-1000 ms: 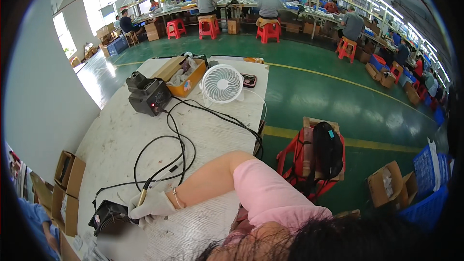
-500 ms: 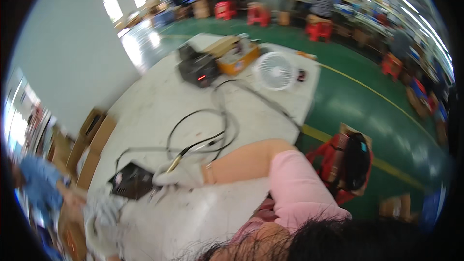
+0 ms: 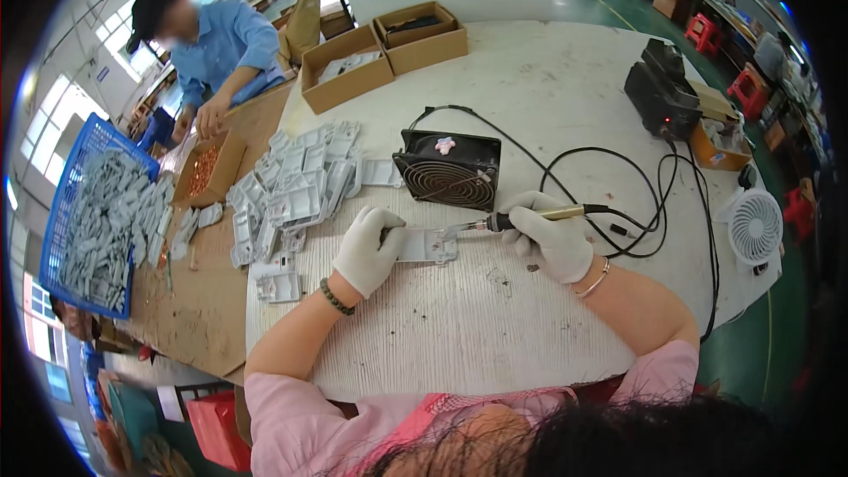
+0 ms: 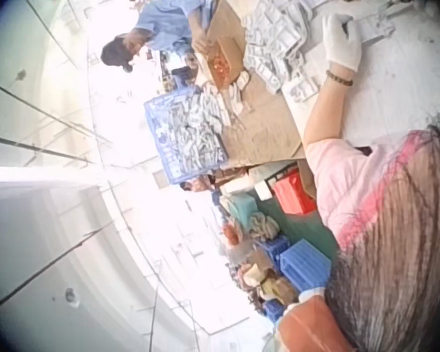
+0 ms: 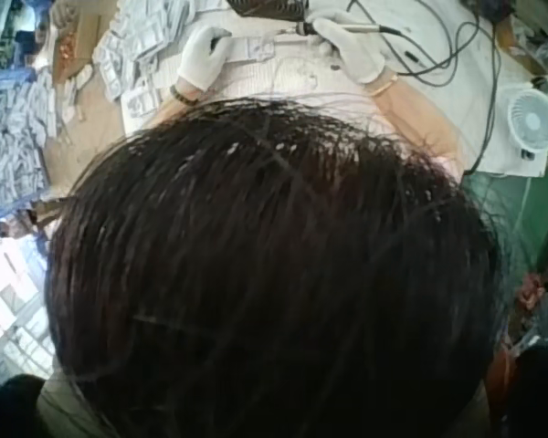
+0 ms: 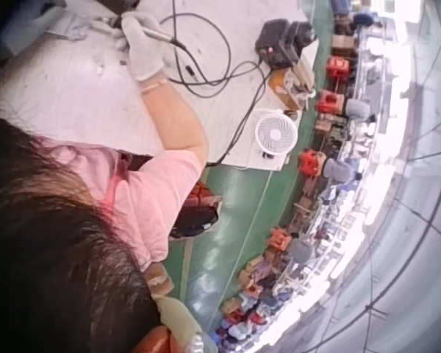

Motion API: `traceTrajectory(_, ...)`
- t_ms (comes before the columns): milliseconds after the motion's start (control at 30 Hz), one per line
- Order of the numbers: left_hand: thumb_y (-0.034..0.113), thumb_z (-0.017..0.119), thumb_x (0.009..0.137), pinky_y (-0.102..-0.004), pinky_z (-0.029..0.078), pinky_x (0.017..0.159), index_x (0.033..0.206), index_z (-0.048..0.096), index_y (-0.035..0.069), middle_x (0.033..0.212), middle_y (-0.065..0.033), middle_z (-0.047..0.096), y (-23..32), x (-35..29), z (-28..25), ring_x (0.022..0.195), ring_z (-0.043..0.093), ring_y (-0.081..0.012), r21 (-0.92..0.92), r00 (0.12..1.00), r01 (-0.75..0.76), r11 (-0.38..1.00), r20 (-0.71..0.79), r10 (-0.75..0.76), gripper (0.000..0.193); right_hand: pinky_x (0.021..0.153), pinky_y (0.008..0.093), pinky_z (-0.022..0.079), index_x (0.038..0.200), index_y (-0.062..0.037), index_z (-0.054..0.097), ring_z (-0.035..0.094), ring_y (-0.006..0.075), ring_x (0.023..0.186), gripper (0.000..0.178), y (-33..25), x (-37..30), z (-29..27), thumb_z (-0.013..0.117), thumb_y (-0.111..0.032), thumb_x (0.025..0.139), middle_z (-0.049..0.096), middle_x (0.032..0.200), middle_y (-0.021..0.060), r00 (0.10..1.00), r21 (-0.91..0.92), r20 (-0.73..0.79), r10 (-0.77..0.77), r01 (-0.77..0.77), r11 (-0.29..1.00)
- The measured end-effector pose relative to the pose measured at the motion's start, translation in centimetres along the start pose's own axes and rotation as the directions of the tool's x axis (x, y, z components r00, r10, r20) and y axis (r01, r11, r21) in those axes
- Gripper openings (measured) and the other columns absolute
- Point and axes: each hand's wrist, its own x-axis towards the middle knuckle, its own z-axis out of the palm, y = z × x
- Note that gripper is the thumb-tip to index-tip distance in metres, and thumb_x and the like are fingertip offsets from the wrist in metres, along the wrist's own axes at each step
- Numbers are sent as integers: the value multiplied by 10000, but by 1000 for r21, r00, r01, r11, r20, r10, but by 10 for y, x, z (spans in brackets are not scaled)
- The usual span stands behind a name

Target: The person solders metal components inside plastic housings using a soldering iron, picking up and positioning each housing by hand.

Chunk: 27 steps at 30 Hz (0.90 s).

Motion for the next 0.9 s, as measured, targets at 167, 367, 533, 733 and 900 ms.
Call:
traceTrajectory(167,57,569,812,-337,455,678,849,560,4,835,-138,548,2,-2,8,747,554,-278,17,1000,-7,1000,4,7,65,442,171,411,904,-23,603,505,32,509,119,-3,-5,4,543,-116,860,627,734,56,999,-163,-19,-34,31,986)
traceTrajectory(367,46,572,805,-324,457,659,836,556,-1,821,-130,547,1,-3,9,715,556,-260,42,999,-44,998,-12,44,58,427,166,415,899,-10,606,513,30,512,126,3,-5,2,534,-103,853,641,797,76,998,-189,-49,-41,31,981)
traceTrajectory(533,46,576,803,-329,463,664,833,558,5,820,-131,552,4,-4,9,721,568,-272,47,999,-25,999,-19,26,54,428,162,427,902,-2,605,519,27,514,131,3,-5,1,532,-99,854,649,826,87,998,-189,-44,-37,28,982)
traceTrajectory(733,49,571,806,-333,467,669,836,562,10,827,-134,559,5,-4,9,733,577,-275,51,1000,-5,999,-10,6,51,422,158,419,903,-6,612,507,17,503,137,1,-7,3,532,-107,856,638,782,69,999,-189,-34,-40,33,981)
traceTrajectory(900,48,568,808,-339,467,673,836,561,11,832,-134,561,5,-4,9,737,577,-280,29,1000,-6,1000,-7,6,48,419,159,409,901,-12,618,489,14,484,140,0,-8,4,533,-113,856,616,708,45,998,-203,-40,-45,36,979)
